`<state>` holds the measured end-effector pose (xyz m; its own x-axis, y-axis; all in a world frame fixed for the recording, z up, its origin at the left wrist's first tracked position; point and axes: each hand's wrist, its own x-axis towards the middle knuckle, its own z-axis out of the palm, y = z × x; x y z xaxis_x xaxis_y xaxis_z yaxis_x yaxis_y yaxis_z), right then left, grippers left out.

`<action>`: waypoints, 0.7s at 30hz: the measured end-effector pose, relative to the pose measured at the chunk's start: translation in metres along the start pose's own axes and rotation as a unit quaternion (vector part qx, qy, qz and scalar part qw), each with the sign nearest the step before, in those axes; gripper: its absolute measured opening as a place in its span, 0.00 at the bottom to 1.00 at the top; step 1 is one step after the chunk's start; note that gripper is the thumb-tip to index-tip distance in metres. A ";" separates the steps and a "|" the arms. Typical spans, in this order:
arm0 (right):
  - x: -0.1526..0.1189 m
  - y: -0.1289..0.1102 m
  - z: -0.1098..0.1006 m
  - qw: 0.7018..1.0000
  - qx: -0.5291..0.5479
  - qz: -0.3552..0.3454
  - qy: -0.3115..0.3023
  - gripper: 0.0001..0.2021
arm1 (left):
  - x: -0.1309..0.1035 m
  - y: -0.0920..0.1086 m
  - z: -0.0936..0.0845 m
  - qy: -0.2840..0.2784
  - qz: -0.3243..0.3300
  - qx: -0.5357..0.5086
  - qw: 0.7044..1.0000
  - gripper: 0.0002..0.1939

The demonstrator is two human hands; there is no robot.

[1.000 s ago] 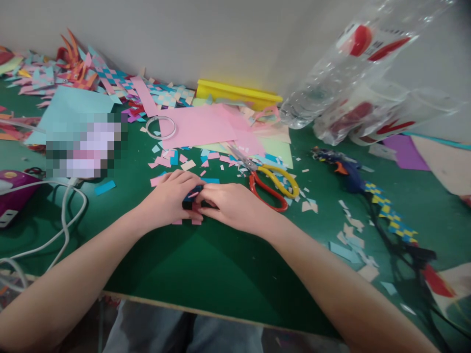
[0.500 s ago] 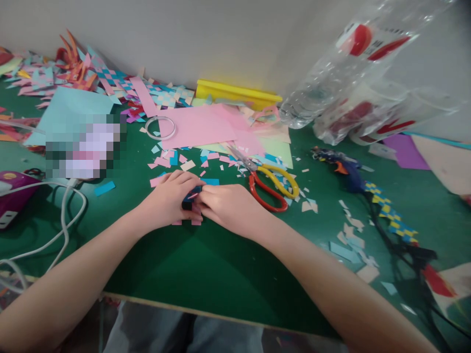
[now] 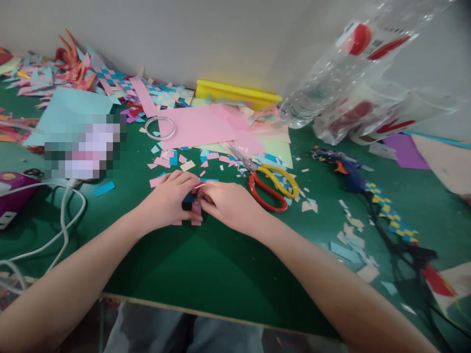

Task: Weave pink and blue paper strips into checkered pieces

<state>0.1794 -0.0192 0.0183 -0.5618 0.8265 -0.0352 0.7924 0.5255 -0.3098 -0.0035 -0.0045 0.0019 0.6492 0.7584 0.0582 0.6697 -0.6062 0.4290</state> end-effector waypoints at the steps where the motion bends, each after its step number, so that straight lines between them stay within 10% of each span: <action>1: 0.000 -0.001 -0.001 1.000 -0.012 0.006 0.002 0.10 | 0.000 0.000 0.000 0.001 0.000 0.001 1.000 0.33; 21: -0.002 0.015 -0.010 0.971 0.006 0.027 0.240 0.06 | -0.001 0.003 -0.001 -0.005 -0.004 0.003 1.000 0.27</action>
<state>0.1945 -0.0106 0.0237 -0.3423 0.8534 0.3932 0.8132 0.4787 -0.3309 -0.0029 -0.0066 0.0043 0.6472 0.7610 0.0461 0.6770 -0.6015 0.4242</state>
